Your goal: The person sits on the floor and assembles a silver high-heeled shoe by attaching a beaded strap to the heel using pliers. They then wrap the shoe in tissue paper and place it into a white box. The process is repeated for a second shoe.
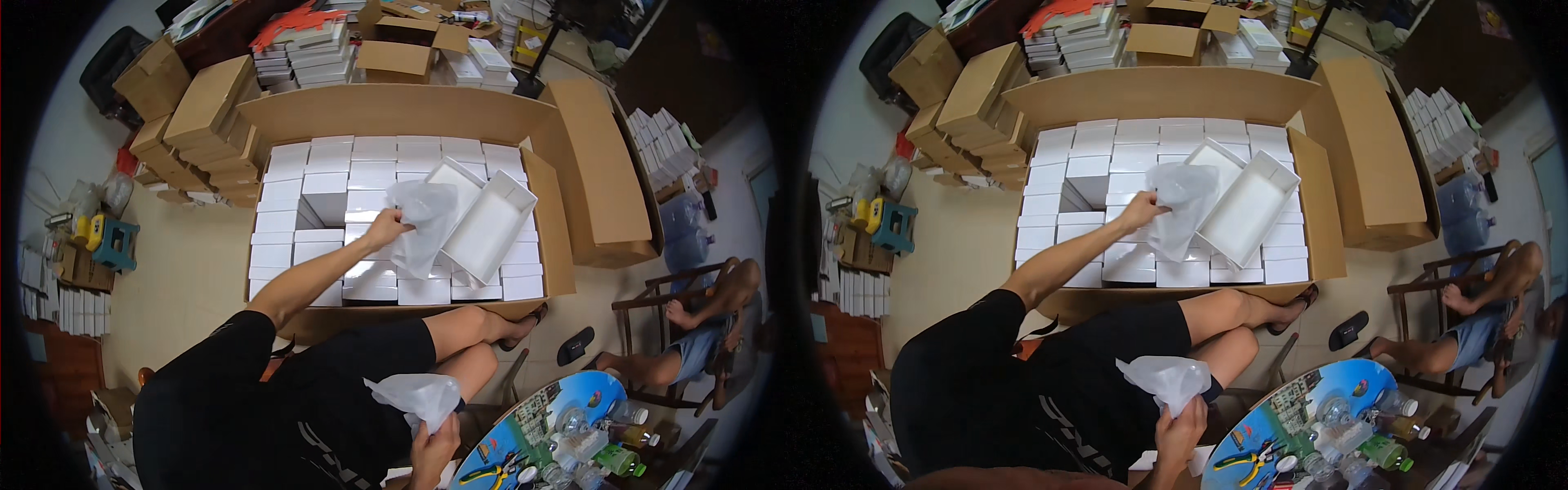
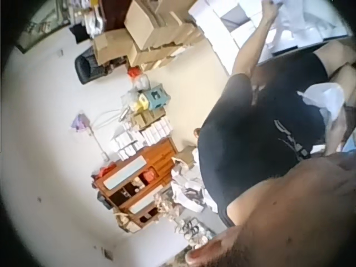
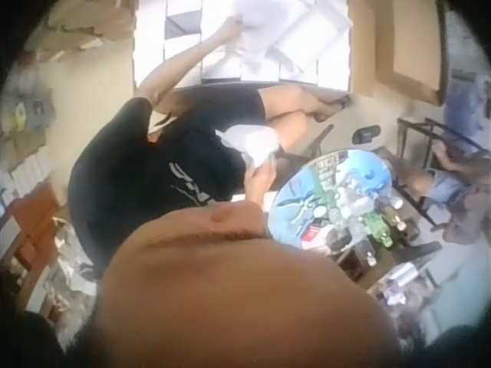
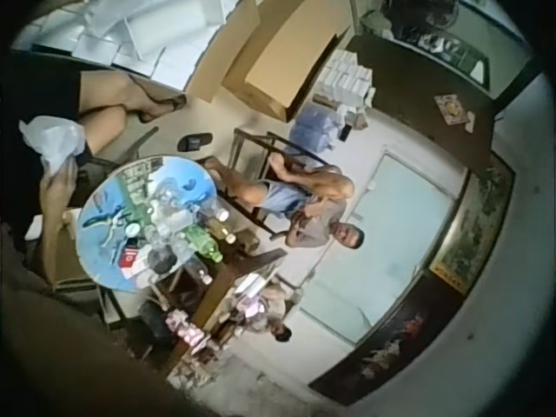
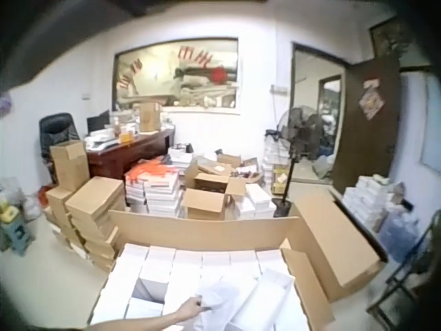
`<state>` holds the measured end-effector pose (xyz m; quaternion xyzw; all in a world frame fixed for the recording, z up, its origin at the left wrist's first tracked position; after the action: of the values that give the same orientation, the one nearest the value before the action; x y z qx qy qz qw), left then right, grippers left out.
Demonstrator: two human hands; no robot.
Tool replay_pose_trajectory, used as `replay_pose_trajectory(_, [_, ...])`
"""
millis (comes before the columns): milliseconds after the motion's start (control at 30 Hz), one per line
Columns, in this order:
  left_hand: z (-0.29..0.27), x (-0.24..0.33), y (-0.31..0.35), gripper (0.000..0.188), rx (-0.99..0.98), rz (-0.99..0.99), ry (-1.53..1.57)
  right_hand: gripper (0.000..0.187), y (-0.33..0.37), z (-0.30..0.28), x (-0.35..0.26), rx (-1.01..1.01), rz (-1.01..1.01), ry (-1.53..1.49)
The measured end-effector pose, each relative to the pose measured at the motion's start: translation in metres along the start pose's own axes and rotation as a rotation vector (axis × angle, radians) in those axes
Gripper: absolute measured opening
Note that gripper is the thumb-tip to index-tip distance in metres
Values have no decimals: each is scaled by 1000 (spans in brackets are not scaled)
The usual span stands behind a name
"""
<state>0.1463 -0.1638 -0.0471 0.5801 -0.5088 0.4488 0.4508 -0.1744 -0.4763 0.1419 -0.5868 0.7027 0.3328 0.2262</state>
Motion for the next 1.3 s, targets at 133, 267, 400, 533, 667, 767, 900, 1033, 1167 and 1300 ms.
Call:
replay_pose_trajectory(133, [7,83,6,18,-103,329,-122,35,0,7,13,-84,-12,-3])
replay_pose_trajectory(267, [52,132,1,19,-265,866,-908,29,-7,13,8,-58,-131,22])
replay_pose_trajectory(400, [110,128,-12,14,-602,1032,-1187,30,-15,8,-11,-83,-215,59])
replay_pose_trajectory(533, [148,76,-45,15,-706,842,-1249,33,-4,3,-4,-75,-173,-119])
replay_pose_trajectory(667, [137,44,-86,18,-1053,656,-1059,41,21,6,6,-3,-9,-482])
replay_pose_trajectory(767, [108,30,-100,32,-1240,714,-1232,43,30,17,21,-48,-43,-624])
replay_pose_trajectory(900, [148,211,111,41,-985,598,-391,40,42,29,29,102,38,-736])
replay_pose_trajectory(1033, [129,279,237,51,-1472,1167,-549,38,37,40,24,55,53,-582])
replay_pose_trajectory(1167, [125,241,257,51,-1471,1217,-743,45,58,20,25,77,70,-805])
replay_pose_trajectory(1300, [109,198,230,42,-1308,998,-697,24,125,35,79,351,474,-1056])
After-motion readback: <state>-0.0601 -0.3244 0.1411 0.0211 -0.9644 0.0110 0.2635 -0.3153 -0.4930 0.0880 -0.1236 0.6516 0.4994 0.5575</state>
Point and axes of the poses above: each hand's wrist, its own y-axis away from the middle knuckle, its own z-axis out of the palm, x = y × z, the point moved 1 cm from there along -y, towards the middle knuckle, and after that the axes turned 10 degrees about z, right-handed, at the moved point
